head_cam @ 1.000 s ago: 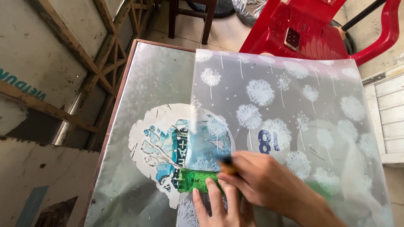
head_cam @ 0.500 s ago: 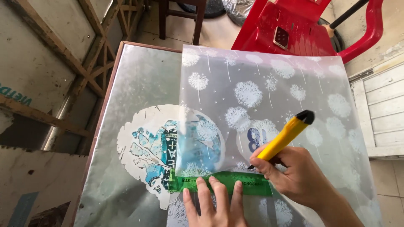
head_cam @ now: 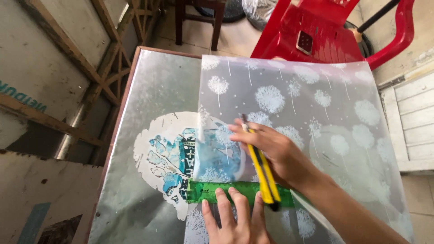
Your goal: Measuring and cutting decorative film to size and then applying it to a glass door pane.
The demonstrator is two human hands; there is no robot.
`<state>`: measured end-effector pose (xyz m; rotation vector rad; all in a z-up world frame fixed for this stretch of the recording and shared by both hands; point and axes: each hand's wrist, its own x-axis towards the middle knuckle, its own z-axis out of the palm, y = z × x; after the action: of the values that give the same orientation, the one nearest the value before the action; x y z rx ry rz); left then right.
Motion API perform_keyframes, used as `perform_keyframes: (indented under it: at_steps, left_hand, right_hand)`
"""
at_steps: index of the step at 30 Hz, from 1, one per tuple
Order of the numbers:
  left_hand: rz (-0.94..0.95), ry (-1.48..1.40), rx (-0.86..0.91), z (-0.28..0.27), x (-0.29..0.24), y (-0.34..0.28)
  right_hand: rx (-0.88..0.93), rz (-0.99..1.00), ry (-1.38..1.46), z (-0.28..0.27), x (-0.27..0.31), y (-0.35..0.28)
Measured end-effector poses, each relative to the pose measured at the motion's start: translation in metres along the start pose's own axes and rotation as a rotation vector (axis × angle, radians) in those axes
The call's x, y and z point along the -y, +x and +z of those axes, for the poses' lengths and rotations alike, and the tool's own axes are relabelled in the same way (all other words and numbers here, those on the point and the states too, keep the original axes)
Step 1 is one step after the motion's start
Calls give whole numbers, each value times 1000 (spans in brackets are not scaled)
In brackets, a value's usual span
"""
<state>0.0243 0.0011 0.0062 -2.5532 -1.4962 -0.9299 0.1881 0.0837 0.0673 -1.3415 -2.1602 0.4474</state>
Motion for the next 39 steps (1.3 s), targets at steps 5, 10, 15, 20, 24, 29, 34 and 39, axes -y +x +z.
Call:
perform_keyframes:
  at_steps: [5, 10, 15, 20, 24, 29, 34, 39]
  left_hand:
    - [9, -63, -68, 6, 1, -6]
    - [-48, -26, -172, 6, -2, 6]
    - [-29, -38, -106, 6, -1, 4]
    - [-1, -76, -89, 7, 5, -5]
    - [33, -43, -128, 10, 5, -5]
    - [16, -36, -66, 1, -1, 4]
    - [-31, -28, -134, 1, 1, 5]
    - [3, -52, -73, 1, 3, 2]
  right_hand:
    - [66, -138, 118, 37, -4, 55]
    - [143, -283, 127, 54, 3, 90]
    - [123, -330, 52, 48, -1, 92]
    - [88, -73, 124, 9, 17, 80]
    - [98, -180, 77, 24, 0, 73]
    - [105, -353, 10, 60, 3, 77]
    - [116, -406, -37, 59, -1, 79]
    - [77, -401, -89, 29, 12, 78]
